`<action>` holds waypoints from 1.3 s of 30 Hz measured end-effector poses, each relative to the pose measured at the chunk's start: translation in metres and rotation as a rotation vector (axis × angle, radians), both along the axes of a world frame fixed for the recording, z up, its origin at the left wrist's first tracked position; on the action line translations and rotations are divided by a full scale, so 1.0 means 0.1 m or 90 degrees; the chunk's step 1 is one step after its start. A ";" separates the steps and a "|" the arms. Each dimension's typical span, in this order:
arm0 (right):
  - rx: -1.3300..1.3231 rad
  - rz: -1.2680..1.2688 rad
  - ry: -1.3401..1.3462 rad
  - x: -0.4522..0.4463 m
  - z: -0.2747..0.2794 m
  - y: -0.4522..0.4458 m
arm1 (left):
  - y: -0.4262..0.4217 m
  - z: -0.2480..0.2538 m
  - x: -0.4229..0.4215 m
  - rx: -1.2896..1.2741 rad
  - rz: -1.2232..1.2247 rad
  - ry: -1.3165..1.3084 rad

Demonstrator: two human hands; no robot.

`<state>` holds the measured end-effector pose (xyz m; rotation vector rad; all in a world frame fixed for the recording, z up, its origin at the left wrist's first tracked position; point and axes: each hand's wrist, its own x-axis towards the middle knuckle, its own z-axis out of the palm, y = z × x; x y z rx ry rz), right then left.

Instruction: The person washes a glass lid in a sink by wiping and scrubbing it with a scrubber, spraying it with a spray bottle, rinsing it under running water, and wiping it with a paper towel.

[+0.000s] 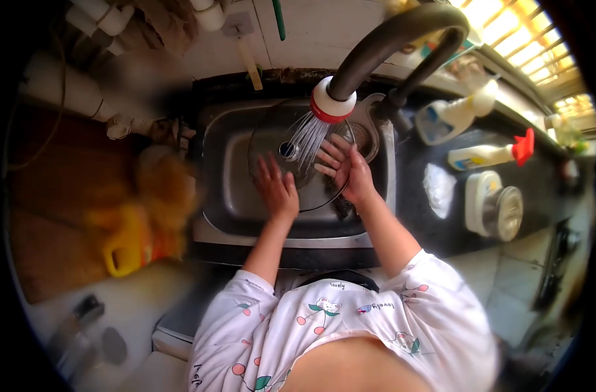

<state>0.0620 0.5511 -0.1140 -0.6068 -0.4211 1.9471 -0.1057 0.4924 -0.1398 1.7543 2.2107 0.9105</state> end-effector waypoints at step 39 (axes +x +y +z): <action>0.237 0.273 -0.805 -0.76 -0.21 -0.83 | -0.46 0.57 -1.03 -0.012 0.001 -1.018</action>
